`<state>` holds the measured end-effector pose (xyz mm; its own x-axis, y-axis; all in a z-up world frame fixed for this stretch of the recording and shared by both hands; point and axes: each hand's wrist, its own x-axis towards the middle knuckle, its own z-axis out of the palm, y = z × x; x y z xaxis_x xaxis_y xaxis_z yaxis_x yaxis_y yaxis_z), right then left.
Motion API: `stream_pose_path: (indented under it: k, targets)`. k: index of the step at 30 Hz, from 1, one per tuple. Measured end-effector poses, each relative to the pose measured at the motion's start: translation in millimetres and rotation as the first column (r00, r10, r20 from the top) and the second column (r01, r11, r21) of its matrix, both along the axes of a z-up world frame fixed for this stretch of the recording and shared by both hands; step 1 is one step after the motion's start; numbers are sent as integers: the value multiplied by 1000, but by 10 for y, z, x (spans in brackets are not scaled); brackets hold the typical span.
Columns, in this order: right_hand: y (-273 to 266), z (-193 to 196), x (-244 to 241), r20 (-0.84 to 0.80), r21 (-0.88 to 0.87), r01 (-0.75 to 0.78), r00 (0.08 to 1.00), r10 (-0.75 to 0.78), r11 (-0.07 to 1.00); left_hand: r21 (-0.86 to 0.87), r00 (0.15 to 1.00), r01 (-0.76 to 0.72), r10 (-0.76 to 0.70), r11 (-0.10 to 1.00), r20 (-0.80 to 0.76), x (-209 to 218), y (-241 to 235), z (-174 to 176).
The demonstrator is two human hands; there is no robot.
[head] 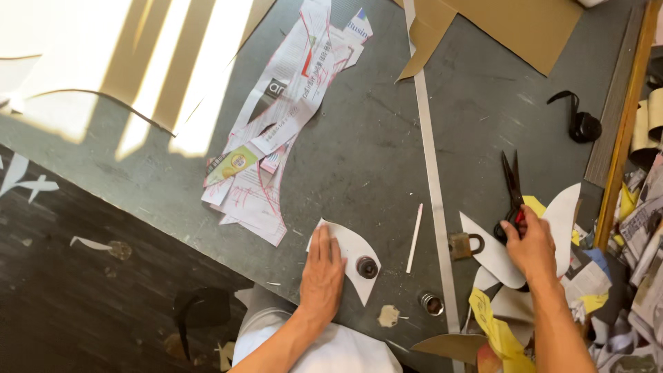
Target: The person uses a ruler and pencil to mark a straight line on a large sheet of brown paper, then cuts along the line with scissors. They continue cutting curved shapes from the paper and a smaller white sheet, handling newspaper scraps and arranging cut pieces on the table.
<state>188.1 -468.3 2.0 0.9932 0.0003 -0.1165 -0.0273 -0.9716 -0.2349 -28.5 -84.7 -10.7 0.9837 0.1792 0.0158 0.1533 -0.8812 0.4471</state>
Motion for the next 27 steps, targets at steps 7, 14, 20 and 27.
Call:
stream_pose_path:
  k: [7,14,20,27]
  targets:
    - [-53,110,233,-230,158,127,969,-89,979,136,999,-51,51,989,5,92,-86,65]
    - [-21,481,403,-253,815,118,953,165,568,197,995,-81,89,977,-33,118,-166,79]
    - [1012,582,378,-528,644,-132,636,562,754,40,990,-138,138,990,6,144,-139,179]
    - [2339,558,405,-665,329,-708,296,686,625,-37,985,-143,139,989,-105,203,-59,387]
